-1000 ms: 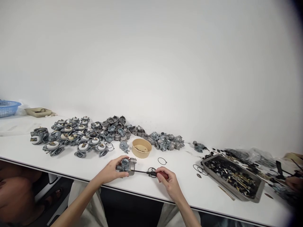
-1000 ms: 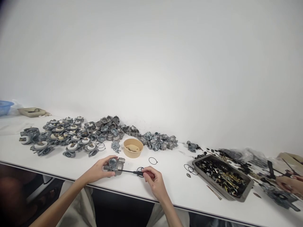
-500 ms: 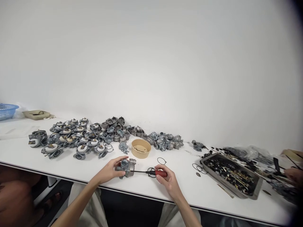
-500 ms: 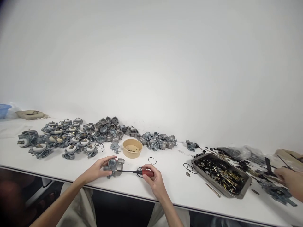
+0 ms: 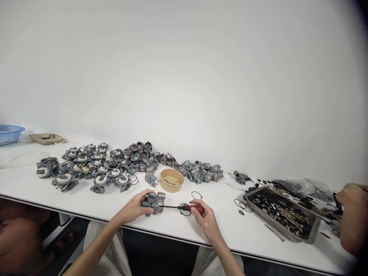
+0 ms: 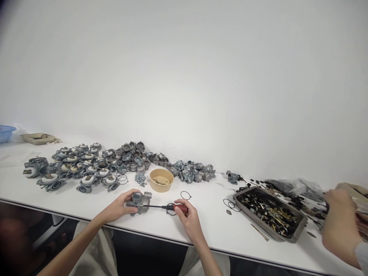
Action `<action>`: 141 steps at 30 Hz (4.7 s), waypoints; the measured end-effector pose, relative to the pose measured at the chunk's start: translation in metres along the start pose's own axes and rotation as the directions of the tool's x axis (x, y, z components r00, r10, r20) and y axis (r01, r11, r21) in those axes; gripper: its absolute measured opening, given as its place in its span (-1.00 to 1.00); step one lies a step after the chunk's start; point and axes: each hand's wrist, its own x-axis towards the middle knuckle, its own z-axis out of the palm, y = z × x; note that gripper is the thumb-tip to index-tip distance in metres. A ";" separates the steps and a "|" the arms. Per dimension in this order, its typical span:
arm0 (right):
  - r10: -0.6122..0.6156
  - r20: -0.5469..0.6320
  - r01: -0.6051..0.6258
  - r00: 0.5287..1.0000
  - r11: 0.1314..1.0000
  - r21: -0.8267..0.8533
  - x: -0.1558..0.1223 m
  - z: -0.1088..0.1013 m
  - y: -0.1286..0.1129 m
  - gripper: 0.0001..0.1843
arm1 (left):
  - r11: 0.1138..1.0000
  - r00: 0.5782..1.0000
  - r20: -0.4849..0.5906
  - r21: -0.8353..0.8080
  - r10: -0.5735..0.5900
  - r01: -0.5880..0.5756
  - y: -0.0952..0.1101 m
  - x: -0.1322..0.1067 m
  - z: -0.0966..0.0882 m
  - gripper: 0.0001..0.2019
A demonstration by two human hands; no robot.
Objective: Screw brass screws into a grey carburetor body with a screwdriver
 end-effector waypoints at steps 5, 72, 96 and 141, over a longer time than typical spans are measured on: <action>0.020 0.036 -0.020 0.999 1.000 0.018 0.003 0.001 0.003 -0.44 | 1.000 1.000 -0.003 0.004 0.010 -0.010 -0.006 0.002 0.000 -0.60; 0.019 0.057 -0.022 0.998 0.998 0.059 0.001 0.003 0.003 -0.50 | 0.997 0.999 -0.018 0.062 0.049 -0.047 -0.007 0.002 0.000 -0.63; -0.011 0.143 0.001 0.990 0.998 0.065 -0.004 -0.001 -0.001 -0.48 | 0.999 1.000 -0.004 0.033 0.022 -0.022 -0.005 0.001 -0.001 -0.62; 0.001 0.009 -0.001 1.000 0.999 -0.037 0.006 0.001 0.013 -0.39 | 0.995 0.996 -0.020 0.061 0.082 -0.081 -0.016 0.003 0.005 -0.53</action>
